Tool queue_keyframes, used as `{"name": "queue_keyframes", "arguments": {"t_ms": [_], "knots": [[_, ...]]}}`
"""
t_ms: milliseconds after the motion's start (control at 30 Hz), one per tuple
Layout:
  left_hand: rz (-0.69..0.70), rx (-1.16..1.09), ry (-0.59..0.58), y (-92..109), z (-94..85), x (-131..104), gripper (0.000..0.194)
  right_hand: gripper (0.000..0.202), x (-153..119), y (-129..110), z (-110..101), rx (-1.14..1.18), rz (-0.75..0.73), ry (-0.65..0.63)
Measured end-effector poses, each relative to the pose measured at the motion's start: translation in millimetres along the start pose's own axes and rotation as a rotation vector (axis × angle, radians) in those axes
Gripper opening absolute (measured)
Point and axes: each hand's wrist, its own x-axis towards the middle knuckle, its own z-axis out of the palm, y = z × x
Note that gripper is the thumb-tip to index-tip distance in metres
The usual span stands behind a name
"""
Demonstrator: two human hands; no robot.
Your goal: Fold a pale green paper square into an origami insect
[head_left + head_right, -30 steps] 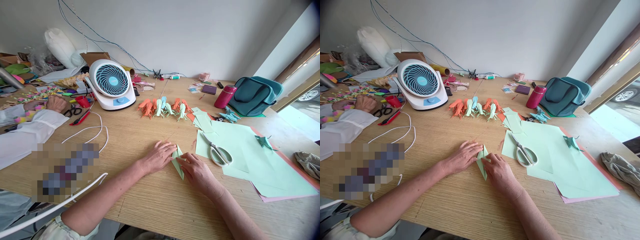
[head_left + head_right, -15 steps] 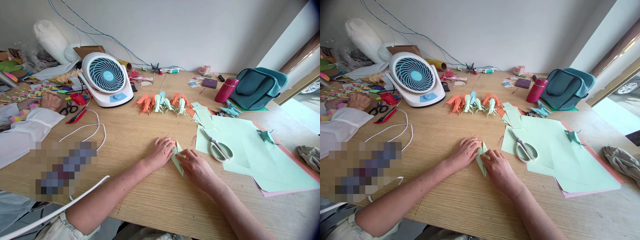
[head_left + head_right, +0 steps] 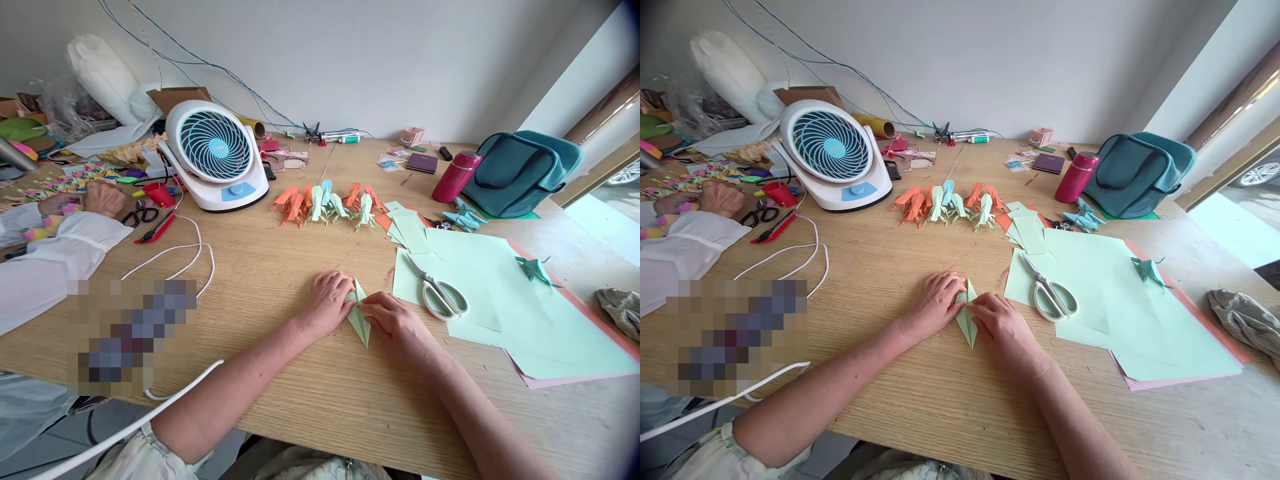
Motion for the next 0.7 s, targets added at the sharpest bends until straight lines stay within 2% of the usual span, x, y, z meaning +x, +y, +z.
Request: {"name": "queue_keyframes", "arguments": {"t_ms": [167, 367, 467, 600, 700], "knots": [[0.036, 0.014, 0.048, 3, -2.4, -2, 0.019, 0.030, -1, 5, -1, 0.028, 0.033, 0.018], [0.103, 0.060, -0.049, 9, -7.0, -1, 0.009, 0.028, -2, 4, -3, -0.012, 0.014, -0.009], [0.133, 0.040, -0.050, 9, -6.8, 0, 0.010, 0.030, -3, 0, -6, -0.037, -0.001, -0.024], [0.142, 0.009, -0.013, 8, -5.7, -1, 0.016, 0.037, -5, -9, -12, -0.077, -0.015, -0.092], [0.145, 0.010, 0.003, 7, -4.7, -2, 0.013, 0.047, -7, -16, -17, -0.102, -0.002, -0.171]]}}
